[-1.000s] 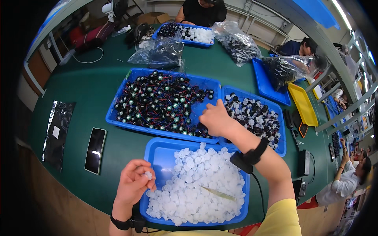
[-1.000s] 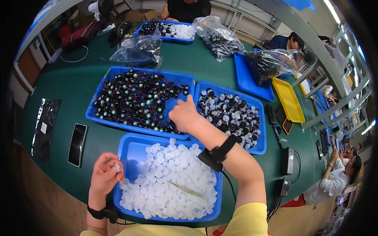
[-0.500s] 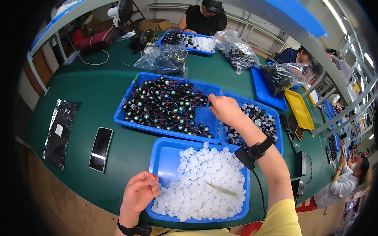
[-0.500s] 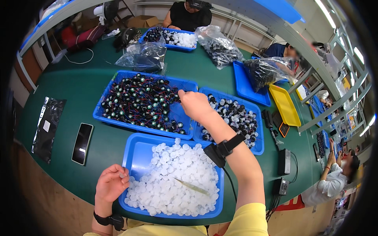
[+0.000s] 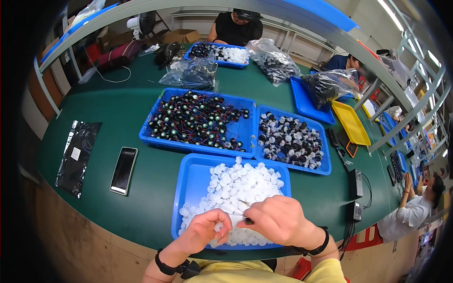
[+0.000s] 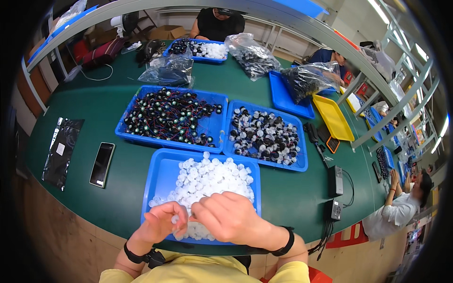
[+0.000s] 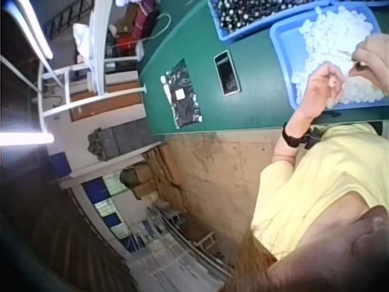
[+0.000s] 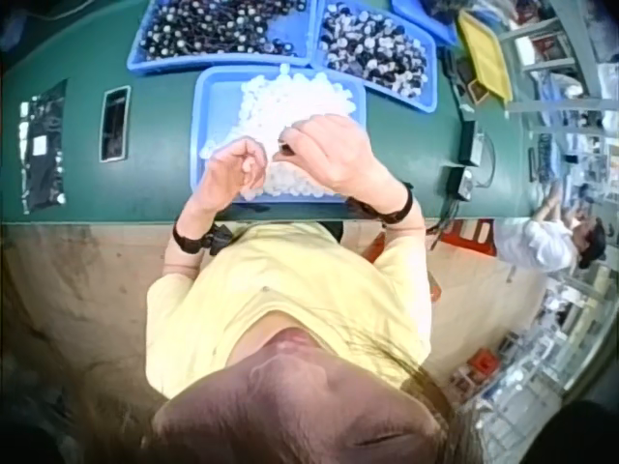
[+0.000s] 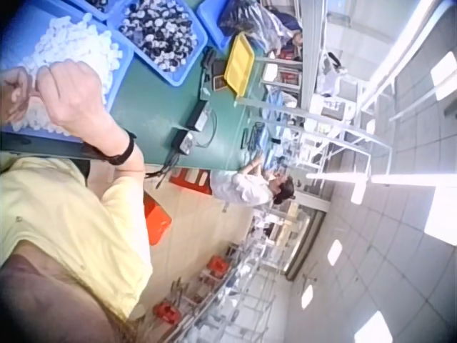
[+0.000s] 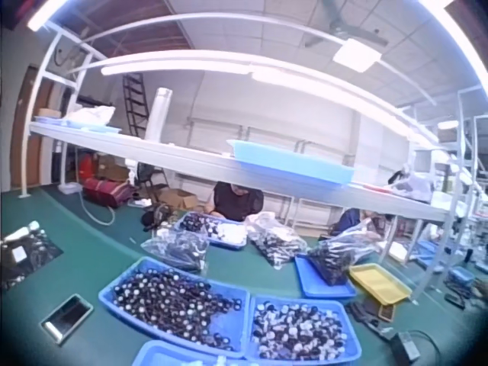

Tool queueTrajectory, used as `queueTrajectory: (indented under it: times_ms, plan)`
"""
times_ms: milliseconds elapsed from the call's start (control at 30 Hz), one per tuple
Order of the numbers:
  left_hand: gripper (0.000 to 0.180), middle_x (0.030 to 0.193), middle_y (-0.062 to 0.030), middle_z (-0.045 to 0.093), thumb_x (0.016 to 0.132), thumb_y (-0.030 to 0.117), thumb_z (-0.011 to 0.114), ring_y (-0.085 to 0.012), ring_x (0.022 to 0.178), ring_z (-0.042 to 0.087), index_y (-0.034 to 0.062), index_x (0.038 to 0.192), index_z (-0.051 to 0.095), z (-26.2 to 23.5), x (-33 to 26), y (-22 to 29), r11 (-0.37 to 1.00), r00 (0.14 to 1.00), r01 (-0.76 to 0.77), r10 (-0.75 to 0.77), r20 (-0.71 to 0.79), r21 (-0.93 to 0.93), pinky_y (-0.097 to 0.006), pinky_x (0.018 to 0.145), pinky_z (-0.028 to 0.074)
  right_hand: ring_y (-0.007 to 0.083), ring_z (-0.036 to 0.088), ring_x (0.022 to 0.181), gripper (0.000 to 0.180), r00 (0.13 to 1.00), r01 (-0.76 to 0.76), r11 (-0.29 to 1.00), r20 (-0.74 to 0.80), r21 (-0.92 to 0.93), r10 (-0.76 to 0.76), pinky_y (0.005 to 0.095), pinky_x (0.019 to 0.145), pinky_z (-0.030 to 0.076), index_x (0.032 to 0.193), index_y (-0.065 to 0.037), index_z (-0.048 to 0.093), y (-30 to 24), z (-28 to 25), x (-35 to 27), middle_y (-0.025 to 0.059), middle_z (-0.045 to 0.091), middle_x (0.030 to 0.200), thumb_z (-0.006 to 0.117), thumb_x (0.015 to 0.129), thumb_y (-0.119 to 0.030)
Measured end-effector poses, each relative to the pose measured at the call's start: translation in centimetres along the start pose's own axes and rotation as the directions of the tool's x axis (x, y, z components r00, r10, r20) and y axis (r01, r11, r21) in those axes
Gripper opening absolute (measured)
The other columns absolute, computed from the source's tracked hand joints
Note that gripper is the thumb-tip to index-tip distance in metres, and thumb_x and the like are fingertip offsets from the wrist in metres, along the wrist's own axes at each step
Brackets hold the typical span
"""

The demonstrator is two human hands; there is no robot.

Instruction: Assembling small white plastic parts with black bases and wires.

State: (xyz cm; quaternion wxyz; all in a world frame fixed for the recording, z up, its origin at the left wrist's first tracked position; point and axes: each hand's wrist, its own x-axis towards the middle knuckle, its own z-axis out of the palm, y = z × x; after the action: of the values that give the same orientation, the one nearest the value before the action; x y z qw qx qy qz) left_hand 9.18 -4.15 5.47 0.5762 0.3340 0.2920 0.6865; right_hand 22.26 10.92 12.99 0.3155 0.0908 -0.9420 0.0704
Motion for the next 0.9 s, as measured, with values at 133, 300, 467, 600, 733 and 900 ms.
queueTrajectory:
  times_ms: [133, 300, 467, 600, 733, 900]
  plan:
    - [0.077, 0.070, -0.0006, 0.040, 0.069, 0.073, 0.044, -0.0087, 0.057, 0.035, -0.0012, 0.087, 0.047, 1.5, -1.1, -1.6, 0.981, 0.989, 0.133, -0.141, 0.050, 0.140, -0.021, 0.055, 0.031, 0.0195, 0.055, 0.057, 0.028, 0.997, -0.076, 0.986, 0.040, 0.149, 0.071, 0.0291, 0.047, 0.043, 0.084, -0.001, 0.056, -1.6, 0.3, -2.8, 0.0058, 0.055, 0.071, 0.072, 0.067, -0.017]
    - [0.049, 0.056, -0.0001, 0.037, 0.091, 0.046, 0.042, -0.0059, 0.048, 0.029, 0.0028, 0.069, 0.043, 3.4, -0.7, -1.7, 0.932, 0.982, 0.184, -0.163, -0.094, 0.312, -0.021, 0.044, 0.022, 0.0206, 0.054, 0.059, 0.027, 0.992, -0.064, 0.958, 0.118, 0.278, 0.032, 0.0294, 0.048, 0.045, 0.085, 0.003, 0.054, -3.2, 1.2, -4.8, 0.0078, 0.053, 0.073, 0.070, 0.070, -0.013]
    - [0.031, 0.056, 0.0033, 0.036, 0.096, 0.022, 0.039, -0.0041, 0.049, 0.028, 0.0014, 0.074, 0.048, 2.0, -1.7, -2.9, 0.936, 0.937, 0.347, -0.349, -0.020, -0.065, -0.021, 0.046, 0.027, 0.0188, 0.050, 0.059, 0.023, 1.000, -0.009, 0.975, 0.010, 0.220, 0.007, 0.0287, 0.050, 0.043, 0.085, 0.002, 0.051, -3.9, 1.6, -5.6, 0.0058, 0.044, 0.068, 0.061, 0.067, -0.010]
    - [0.029, 0.057, 0.0035, 0.038, 0.095, 0.020, 0.044, -0.0043, 0.049, 0.029, 0.0011, 0.074, 0.049, 2.9, -1.7, -2.5, 0.962, 0.959, 0.270, -0.266, -0.103, 0.031, -0.021, 0.046, 0.028, 0.0200, 0.054, 0.063, 0.027, 0.995, -0.086, 0.955, 0.067, 0.283, 0.070, 0.0279, 0.053, 0.045, 0.088, 0.002, 0.054, -4.1, 1.4, -5.6, 0.0077, 0.051, 0.077, 0.065, 0.071, -0.016]
    - [0.021, 0.060, -0.0011, 0.046, 0.089, 0.010, 0.051, -0.0076, 0.052, 0.038, -0.0006, 0.072, 0.052, 3.2, -1.9, -3.1, 0.881, 0.972, 0.029, 0.085, -0.218, 0.472, -0.022, 0.047, 0.031, 0.0223, 0.059, 0.070, 0.029, 0.934, -0.348, 0.797, 0.107, 0.495, 0.341, 0.0280, 0.056, 0.048, 0.087, 0.000, 0.055, -4.9, 2.0, -5.7, 0.0098, 0.056, 0.087, 0.070, 0.072, -0.020]
    - [0.017, 0.061, -0.0051, 0.050, 0.085, 0.006, 0.055, -0.0115, 0.051, 0.042, -0.0007, 0.070, 0.051, 3.3, -1.4, -2.0, 0.671, 0.945, -0.179, 0.320, -0.063, 0.720, -0.024, 0.046, 0.032, 0.0209, 0.058, 0.070, 0.025, 0.867, -0.370, 0.659, -0.011, 0.655, 0.499, 0.0284, 0.059, 0.049, 0.089, 0.000, 0.058, -4.9, 2.7, -5.8, 0.0108, 0.056, 0.090, 0.071, 0.069, 0.000]
